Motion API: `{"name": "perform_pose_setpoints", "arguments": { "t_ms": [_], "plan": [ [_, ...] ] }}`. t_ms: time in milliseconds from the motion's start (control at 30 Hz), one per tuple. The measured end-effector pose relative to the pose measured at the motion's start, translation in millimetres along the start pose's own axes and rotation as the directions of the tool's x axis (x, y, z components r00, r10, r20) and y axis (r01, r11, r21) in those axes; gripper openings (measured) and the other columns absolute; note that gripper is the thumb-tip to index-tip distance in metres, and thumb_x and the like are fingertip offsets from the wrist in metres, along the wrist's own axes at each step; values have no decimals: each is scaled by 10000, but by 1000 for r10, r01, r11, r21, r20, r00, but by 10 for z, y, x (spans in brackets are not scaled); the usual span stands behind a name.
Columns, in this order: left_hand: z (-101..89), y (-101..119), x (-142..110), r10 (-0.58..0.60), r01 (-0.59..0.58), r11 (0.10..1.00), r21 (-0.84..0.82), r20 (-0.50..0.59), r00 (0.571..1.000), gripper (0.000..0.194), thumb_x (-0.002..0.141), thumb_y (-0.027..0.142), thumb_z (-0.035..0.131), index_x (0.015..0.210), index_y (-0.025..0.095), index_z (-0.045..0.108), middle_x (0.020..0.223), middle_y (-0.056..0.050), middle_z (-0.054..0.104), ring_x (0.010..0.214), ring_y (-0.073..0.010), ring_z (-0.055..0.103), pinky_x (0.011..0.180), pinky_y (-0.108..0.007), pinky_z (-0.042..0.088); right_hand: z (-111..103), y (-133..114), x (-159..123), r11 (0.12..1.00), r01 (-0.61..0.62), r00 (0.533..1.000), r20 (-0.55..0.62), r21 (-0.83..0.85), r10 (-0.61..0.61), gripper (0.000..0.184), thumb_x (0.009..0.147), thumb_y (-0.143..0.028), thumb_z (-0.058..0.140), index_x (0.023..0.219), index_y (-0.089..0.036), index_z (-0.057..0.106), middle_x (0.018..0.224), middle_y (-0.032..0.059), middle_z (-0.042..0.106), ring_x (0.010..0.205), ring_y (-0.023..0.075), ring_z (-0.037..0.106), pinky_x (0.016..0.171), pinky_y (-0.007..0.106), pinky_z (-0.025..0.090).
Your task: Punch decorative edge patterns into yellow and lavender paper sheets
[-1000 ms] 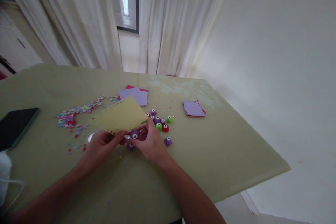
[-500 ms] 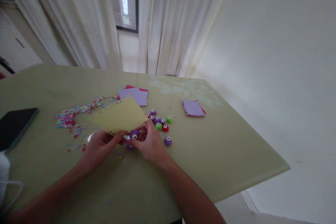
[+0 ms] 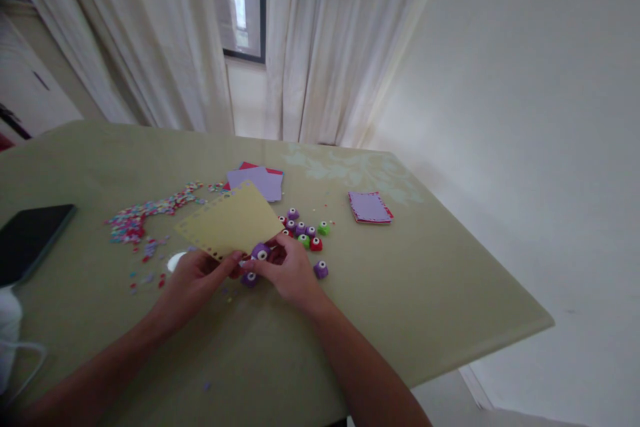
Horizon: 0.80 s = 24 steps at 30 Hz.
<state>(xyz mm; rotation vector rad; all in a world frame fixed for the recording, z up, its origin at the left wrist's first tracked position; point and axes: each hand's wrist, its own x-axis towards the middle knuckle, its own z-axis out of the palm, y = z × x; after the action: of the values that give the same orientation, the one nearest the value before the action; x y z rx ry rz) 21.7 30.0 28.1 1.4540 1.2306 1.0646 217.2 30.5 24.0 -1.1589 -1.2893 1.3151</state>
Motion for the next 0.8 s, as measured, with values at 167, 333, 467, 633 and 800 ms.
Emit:
{"name": "perform_pose_setpoints", "arguments": {
  "t_ms": [167,333,467,633,800],
  "plan": [
    [24,-10,-12,-3,3,1000,-4,32,999,339,854,512,724,769,188,777,681,-53,788,605,-224,722,550,-275,530,35,-72,-1,965,-108,990,111,240,83,616,567,-414,1026,1071,-223,727,998,24,746,890,206,691,792,318,542],
    [60,18,-39,-19,26,997,-76,93,995,318,868,503,718,810,198,784,729,-58,806,646,-240,744,586,-296,562,32,-112,-31,960,-187,982,70,208,176,482,689,-565,935,909,-188,732,752,-17,663,589,113,531,560,256,400],
    [80,6,-51,-14,23,995,-100,97,995,333,874,519,721,796,201,780,728,-57,803,663,-240,745,607,-297,564,32,-98,-40,965,-172,984,75,196,160,484,714,-613,903,854,-185,726,659,-30,605,544,107,464,534,265,343],
    [77,36,-45,-35,44,996,-78,113,993,358,850,540,725,749,204,793,659,-56,782,598,-229,713,568,-290,531,46,-83,-39,973,-152,987,78,173,140,507,706,-651,894,780,-183,714,616,-33,566,515,97,400,517,273,284],
    [58,106,-40,-32,35,999,-24,134,991,441,863,567,690,604,215,751,578,-49,738,524,-201,653,519,-272,479,46,-59,-39,964,-166,985,73,205,154,495,684,-615,925,835,-182,738,696,-6,631,538,95,414,520,266,269]
  ]
}}
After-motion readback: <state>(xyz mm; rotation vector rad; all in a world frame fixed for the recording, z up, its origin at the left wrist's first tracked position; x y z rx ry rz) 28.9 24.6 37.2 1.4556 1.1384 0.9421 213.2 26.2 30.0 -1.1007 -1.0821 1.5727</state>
